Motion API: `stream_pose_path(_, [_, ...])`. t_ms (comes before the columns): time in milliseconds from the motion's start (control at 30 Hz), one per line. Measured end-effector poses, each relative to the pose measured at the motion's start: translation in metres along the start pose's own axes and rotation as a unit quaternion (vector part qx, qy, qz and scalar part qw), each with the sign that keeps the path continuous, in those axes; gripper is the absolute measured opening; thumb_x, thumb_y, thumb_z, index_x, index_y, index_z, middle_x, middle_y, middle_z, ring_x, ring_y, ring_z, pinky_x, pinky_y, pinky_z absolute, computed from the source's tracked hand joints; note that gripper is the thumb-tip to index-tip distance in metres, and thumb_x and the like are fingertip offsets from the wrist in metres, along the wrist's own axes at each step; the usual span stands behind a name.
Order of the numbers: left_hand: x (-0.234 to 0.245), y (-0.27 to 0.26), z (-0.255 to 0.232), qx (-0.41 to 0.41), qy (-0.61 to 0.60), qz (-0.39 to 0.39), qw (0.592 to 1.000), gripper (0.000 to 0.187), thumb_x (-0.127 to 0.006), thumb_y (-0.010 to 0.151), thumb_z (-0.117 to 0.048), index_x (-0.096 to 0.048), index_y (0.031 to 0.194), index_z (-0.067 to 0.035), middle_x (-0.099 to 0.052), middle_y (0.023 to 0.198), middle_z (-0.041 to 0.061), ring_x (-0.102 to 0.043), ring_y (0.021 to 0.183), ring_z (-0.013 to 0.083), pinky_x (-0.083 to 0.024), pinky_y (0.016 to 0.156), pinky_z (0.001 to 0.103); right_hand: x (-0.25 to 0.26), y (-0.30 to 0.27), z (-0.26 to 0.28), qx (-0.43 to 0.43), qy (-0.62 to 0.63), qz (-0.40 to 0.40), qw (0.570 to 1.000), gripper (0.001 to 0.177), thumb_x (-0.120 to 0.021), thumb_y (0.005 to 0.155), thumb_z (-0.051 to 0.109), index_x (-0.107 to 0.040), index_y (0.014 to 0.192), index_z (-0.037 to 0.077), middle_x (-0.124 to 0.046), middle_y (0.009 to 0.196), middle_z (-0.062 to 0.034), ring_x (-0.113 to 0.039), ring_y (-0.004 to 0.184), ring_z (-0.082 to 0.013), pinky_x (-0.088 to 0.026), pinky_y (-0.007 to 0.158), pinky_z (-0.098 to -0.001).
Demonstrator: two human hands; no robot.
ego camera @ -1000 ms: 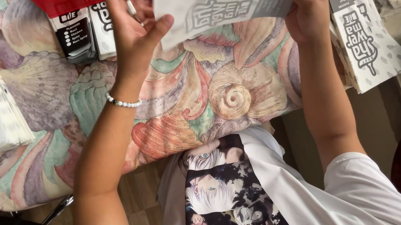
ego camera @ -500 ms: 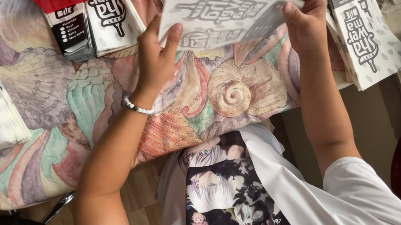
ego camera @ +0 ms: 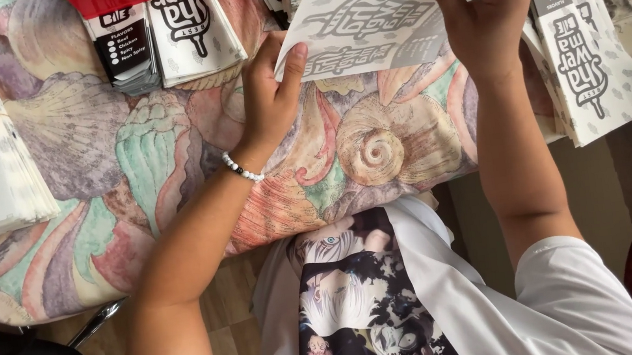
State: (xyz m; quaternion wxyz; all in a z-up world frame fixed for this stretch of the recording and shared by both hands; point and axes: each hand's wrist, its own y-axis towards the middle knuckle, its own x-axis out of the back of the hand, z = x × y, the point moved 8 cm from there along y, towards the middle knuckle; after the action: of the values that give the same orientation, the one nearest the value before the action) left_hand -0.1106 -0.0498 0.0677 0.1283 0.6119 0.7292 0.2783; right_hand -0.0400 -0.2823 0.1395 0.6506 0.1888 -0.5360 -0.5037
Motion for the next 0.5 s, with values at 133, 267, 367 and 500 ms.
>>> stream_pose_path(133, [0.001,0.000,0.001,0.005,-0.002,-0.004,1.000,0.025,-0.047,0.109,-0.028,-0.058,0.102,-0.007,-0.060,0.084,0.003,-0.056,0.077,0.0150,-0.045,0.069,0.028,-0.002,0.004,0.005,-0.002,0.011,0.017,1.000,0.009,-0.077,0.113,-0.009,-0.077,0.108,-0.016,-0.069,0.101,-0.0231,-0.069,0.089,-0.0336,-0.053,0.074,-0.0384])
stream_pose_path(267, [-0.001,0.000,0.002,0.002,-0.002,-0.002,1.000,0.025,-0.047,0.109,-0.029,-0.058,0.102,-0.008,-0.059,0.082,0.002,-0.054,0.071,0.0130,-0.042,0.064,0.027,-0.006,0.003,0.013,0.011,-0.002,0.022,1.000,0.007,-0.082,0.111,-0.011,-0.077,0.109,-0.015,-0.069,0.103,-0.0220,-0.069,0.094,-0.0343,-0.056,0.078,-0.0406])
stream_pose_path(367, [-0.002,0.000,0.005,0.001,-0.003,-0.002,1.000,0.025,-0.047,0.109,-0.029,-0.058,0.100,-0.008,-0.058,0.078,0.001,-0.050,0.065,0.0112,-0.039,0.058,0.025,-0.007,0.005,0.013,0.008,-0.018,0.024,1.000,0.006,-0.084,0.110,-0.015,-0.079,0.106,-0.013,-0.073,0.099,-0.0203,-0.070,0.091,-0.0317,-0.055,0.076,-0.0382])
stream_pose_path(500, [-0.007,-0.008,0.018,0.056,-0.043,0.033,0.997,0.036,-0.044,0.109,-0.036,-0.060,0.111,-0.005,-0.072,0.099,0.010,-0.076,0.092,0.0246,-0.065,0.061,0.019,-0.003,0.006,0.010,0.001,-0.016,0.061,0.998,0.012,-0.084,0.115,-0.018,-0.081,0.104,-0.012,-0.077,0.096,-0.0182,-0.066,0.082,-0.0268,-0.049,0.071,-0.0358])
